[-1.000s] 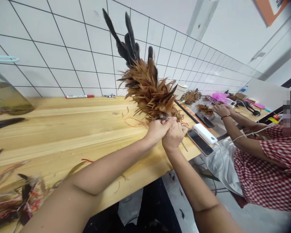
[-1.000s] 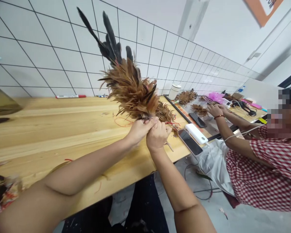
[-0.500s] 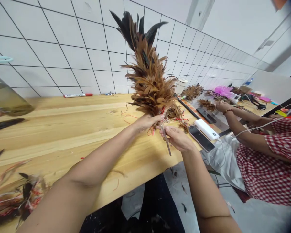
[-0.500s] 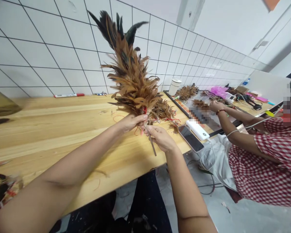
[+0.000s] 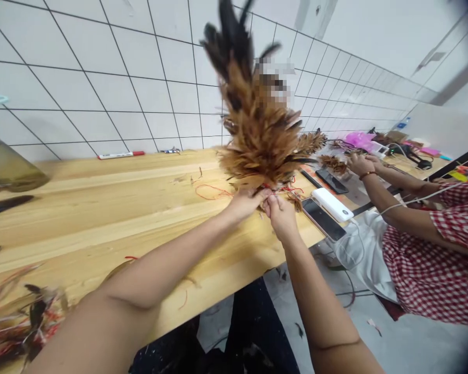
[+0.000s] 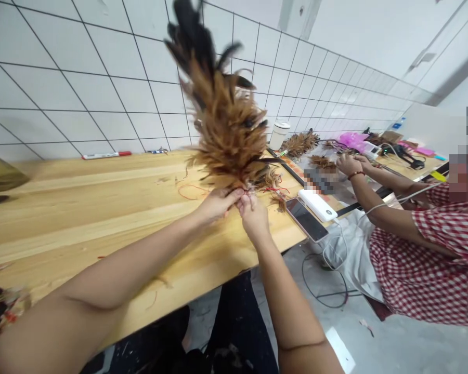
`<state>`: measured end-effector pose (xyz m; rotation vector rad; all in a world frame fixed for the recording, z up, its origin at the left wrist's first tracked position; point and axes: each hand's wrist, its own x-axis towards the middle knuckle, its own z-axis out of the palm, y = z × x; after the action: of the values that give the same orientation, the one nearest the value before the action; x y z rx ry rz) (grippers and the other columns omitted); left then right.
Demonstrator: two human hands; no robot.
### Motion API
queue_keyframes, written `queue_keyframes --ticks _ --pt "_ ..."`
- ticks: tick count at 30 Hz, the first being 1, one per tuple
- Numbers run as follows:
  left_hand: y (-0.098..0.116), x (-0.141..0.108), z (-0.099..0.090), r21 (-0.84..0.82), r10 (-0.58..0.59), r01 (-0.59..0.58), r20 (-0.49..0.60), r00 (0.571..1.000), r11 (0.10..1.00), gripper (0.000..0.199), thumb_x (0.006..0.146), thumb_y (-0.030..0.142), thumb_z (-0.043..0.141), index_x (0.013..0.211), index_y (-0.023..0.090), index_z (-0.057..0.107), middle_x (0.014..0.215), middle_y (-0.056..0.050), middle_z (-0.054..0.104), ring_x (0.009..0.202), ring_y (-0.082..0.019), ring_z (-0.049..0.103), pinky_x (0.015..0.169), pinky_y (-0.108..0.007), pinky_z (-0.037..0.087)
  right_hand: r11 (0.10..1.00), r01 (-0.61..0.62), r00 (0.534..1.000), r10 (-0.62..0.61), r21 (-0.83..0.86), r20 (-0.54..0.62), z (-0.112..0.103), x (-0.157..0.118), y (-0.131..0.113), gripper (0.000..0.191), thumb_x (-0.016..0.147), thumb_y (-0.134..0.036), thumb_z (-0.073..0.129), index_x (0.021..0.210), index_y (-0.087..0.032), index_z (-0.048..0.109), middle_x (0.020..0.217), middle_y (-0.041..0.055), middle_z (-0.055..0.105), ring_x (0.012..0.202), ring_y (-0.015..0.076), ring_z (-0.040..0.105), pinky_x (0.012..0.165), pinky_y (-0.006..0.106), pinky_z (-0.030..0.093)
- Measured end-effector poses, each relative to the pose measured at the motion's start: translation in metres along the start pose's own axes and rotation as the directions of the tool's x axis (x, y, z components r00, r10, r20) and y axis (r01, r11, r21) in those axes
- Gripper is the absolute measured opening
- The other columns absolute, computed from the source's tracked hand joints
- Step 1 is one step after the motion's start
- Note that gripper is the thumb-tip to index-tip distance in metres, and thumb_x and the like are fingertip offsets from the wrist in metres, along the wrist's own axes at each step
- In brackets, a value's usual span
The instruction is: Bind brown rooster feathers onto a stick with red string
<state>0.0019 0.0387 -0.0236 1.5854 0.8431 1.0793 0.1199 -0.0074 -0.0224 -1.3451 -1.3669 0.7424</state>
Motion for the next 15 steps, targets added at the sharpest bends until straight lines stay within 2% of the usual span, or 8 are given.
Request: queue_keyframes --ticks 1,3,5,7,9,12,14,15 --pt "-0.001 -0.001 0.007 0.014 -0.013 0.014 -0.076 0.997 1.000 0.030 0.086 0.041 0.052 0.083 0.015 0.066 0.076 -0.006 0.070 0.074 -0.017 0.065 0.069 -0.027 0.052 0.977 0.052 0.989 -0.080 -0.207 -0.128 0.003 0.001 0.005 0.028 0.089 -0.037 0.044 0.070 -0.020 0.053 0.058 0.0008 0.049 0.053 0.0134 0.042 0.054 0.027 0.032" --pt "-0.002 -0.004 0.016 0.039 0.015 -0.010 -0.148 0.989 0.999 0.024 0.087 0.034 0.051 0.090 0.016 0.067 0.088 -0.006 0.072 0.087 -0.018 0.066 0.081 -0.030 0.052 0.841 0.065 0.939 -0.233 -0.537 -0.253 0.008 0.001 0.015 0.026 0.090 -0.030 0.039 0.076 -0.018 0.058 0.066 0.0060 0.057 0.061 0.0173 0.050 0.060 0.029 0.035" --pt "0.000 -0.007 0.022 0.051 0.082 -0.076 -0.137 0.987 0.996 0.022 0.085 0.033 0.056 0.094 0.017 0.067 0.098 -0.007 0.072 0.096 -0.019 0.065 0.091 -0.033 0.049 0.719 0.051 0.902 -0.331 -0.693 -0.277 0.015 0.001 0.025 0.032 0.092 -0.028 0.033 0.082 -0.015 0.061 0.070 0.0099 0.060 0.064 0.0193 0.053 0.062 0.030 0.036" --pt "0.001 -0.009 0.023 0.030 0.115 -0.112 -0.135 0.984 0.993 0.022 0.081 0.033 0.061 0.094 0.016 0.068 0.104 -0.008 0.071 0.100 -0.020 0.064 0.096 -0.035 0.047 0.661 0.061 0.887 -0.380 -0.748 -0.263 0.023 0.001 0.031 0.038 0.094 -0.027 0.029 0.083 -0.014 0.063 0.071 0.0125 0.061 0.065 0.0200 0.054 0.062 0.031 0.037" --pt "0.000 -0.008 0.021 -0.019 0.092 -0.097 -0.189 0.978 0.995 0.022 0.080 0.032 0.062 0.094 0.016 0.068 0.105 -0.008 0.071 0.100 -0.020 0.064 0.094 -0.034 0.048 0.674 0.076 0.892 -0.376 -0.735 -0.252 0.030 0.002 0.032 0.039 0.094 -0.026 0.028 0.083 -0.013 0.064 0.073 0.0141 0.062 0.067 0.0206 0.055 0.064 0.032 0.039" --pt "-0.005 -0.004 0.010 -0.065 -0.003 -0.012 -0.223 0.975 0.998 0.023 0.081 0.034 0.061 0.090 0.014 0.068 0.094 -0.008 0.072 0.086 -0.020 0.066 0.079 -0.032 0.053 0.821 0.105 0.941 -0.264 -0.561 -0.210 0.031 0.005 0.026 0.030 0.091 -0.026 0.036 0.090 -0.013 0.064 0.080 0.0131 0.064 0.074 0.0208 0.056 0.068 0.032 0.041" --pt "-0.009 0.001 -0.004 -0.107 -0.069 0.058 -0.107 0.992 0.993 0.028 0.078 0.040 0.064 0.084 0.013 0.067 0.078 -0.007 0.070 0.067 -0.017 0.063 0.062 -0.029 0.052 0.953 0.108 0.992 -0.124 -0.284 -0.038 0.023 0.007 0.020 0.022 0.087 -0.029 0.046 0.091 -0.016 0.063 0.083 0.0091 0.065 0.076 0.0188 0.056 0.066 0.029 0.042" --pt "-0.010 0.004 -0.012 -0.140 -0.090 0.087 -0.014 0.996 0.986 0.031 0.077 0.043 0.065 0.081 0.012 0.066 0.070 -0.005 0.067 0.058 -0.015 0.060 0.055 -0.028 0.050 0.992 0.059 0.993 -0.048 -0.108 0.104 0.017 0.008 0.017 0.021 0.085 -0.033 0.051 0.090 -0.017 0.063 0.083 0.0071 0.065 0.075 0.0172 0.055 0.063 0.027 0.042"
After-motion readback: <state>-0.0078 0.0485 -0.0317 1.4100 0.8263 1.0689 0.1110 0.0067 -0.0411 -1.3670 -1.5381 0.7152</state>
